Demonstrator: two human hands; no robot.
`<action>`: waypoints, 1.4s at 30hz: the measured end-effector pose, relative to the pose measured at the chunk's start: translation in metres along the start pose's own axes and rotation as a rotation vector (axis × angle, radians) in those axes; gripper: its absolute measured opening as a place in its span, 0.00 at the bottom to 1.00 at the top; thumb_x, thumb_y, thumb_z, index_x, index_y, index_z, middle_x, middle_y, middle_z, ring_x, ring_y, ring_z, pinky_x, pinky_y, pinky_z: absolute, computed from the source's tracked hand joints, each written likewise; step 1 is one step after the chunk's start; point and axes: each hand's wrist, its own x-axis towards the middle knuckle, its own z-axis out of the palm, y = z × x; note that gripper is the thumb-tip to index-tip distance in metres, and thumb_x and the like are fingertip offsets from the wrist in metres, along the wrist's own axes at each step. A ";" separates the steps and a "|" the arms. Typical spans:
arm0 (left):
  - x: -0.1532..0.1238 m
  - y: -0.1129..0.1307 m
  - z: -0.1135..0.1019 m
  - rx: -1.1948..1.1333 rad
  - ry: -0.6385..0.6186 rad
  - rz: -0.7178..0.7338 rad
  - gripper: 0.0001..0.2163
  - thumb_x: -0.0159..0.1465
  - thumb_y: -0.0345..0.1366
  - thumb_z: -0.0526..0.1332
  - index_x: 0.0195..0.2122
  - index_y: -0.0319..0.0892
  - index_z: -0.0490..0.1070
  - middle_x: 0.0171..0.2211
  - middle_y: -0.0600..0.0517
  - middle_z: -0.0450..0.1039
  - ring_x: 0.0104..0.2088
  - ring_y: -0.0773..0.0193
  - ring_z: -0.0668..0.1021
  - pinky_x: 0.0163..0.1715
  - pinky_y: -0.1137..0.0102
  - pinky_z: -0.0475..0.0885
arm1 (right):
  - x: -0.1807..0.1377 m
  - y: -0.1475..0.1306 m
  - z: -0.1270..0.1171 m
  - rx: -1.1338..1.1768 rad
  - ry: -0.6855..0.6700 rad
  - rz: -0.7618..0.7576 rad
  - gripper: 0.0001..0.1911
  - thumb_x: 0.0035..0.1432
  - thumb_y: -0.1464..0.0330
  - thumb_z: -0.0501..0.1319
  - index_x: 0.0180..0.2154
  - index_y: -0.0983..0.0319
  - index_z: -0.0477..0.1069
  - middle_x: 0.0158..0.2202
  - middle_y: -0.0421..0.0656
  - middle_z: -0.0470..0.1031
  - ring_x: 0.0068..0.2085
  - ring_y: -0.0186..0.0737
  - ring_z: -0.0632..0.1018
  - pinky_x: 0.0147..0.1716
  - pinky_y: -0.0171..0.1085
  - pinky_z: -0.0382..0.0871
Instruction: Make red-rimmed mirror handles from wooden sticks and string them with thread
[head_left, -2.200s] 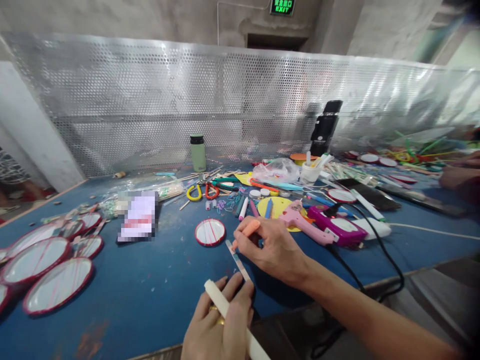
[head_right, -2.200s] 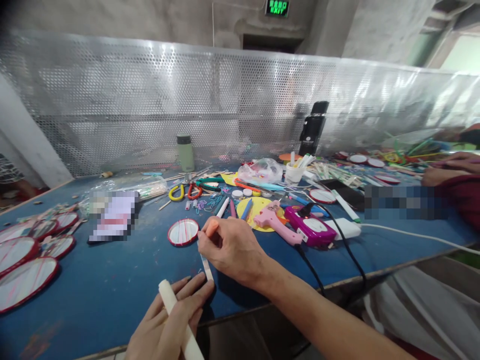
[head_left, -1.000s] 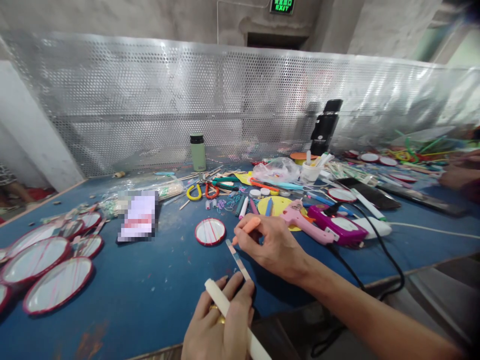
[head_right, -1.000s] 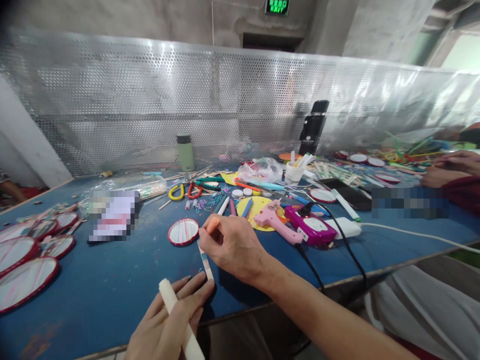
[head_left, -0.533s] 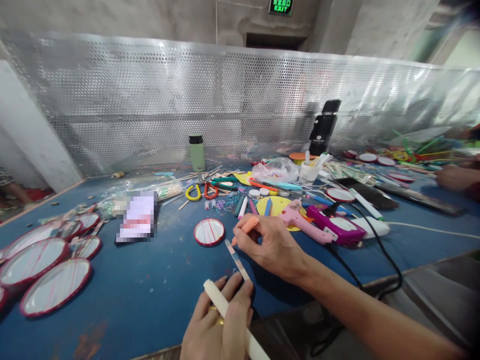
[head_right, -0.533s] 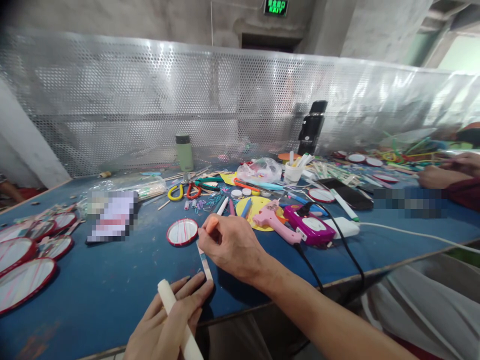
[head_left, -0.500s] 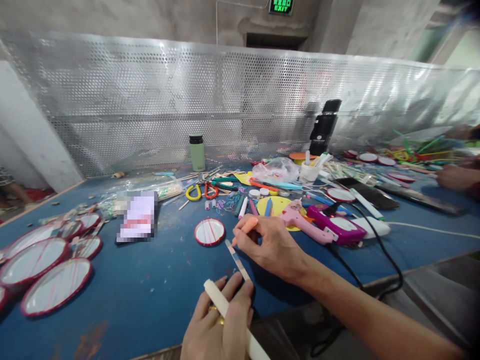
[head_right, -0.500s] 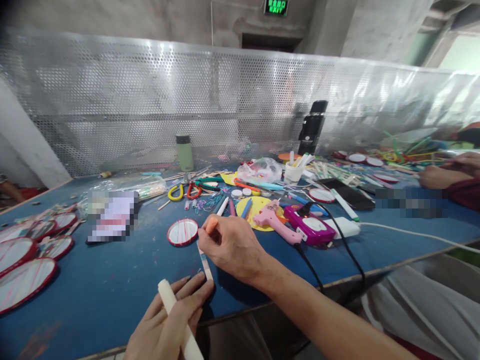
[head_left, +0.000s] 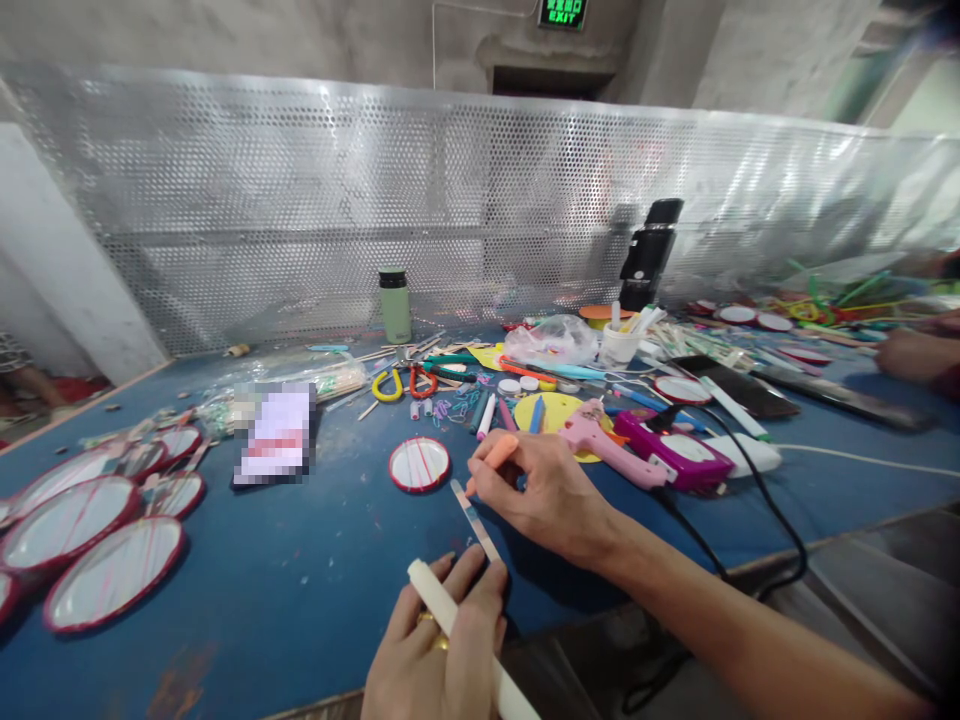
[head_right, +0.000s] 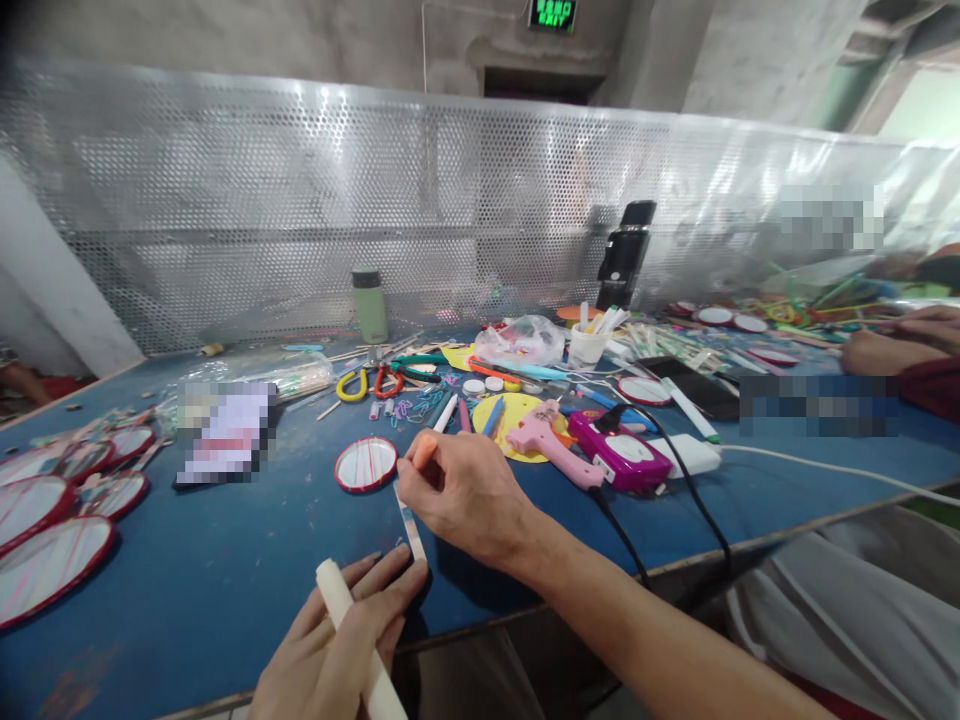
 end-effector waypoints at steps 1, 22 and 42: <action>0.000 0.000 -0.001 -0.004 0.001 -0.005 0.16 0.73 0.31 0.44 0.54 0.43 0.68 0.49 0.53 0.78 0.47 0.59 0.81 0.41 0.65 0.81 | 0.000 0.000 0.000 0.002 0.004 -0.001 0.11 0.59 0.69 0.57 0.24 0.61 0.66 0.26 0.39 0.77 0.25 0.32 0.74 0.25 0.32 0.62; 0.000 -0.003 -0.002 0.030 -0.027 0.044 0.16 0.73 0.33 0.45 0.54 0.41 0.69 0.49 0.50 0.78 0.49 0.59 0.80 0.44 0.67 0.80 | 0.000 -0.003 0.001 0.027 -0.022 -0.019 0.11 0.59 0.71 0.57 0.24 0.61 0.67 0.26 0.38 0.76 0.25 0.31 0.73 0.26 0.31 0.62; 0.001 0.000 0.000 -0.051 0.031 0.008 0.16 0.73 0.31 0.44 0.53 0.40 0.69 0.48 0.49 0.79 0.48 0.59 0.80 0.44 0.64 0.80 | 0.000 -0.002 0.001 -0.004 0.002 -0.028 0.10 0.59 0.70 0.57 0.25 0.61 0.67 0.27 0.38 0.76 0.26 0.31 0.73 0.27 0.31 0.64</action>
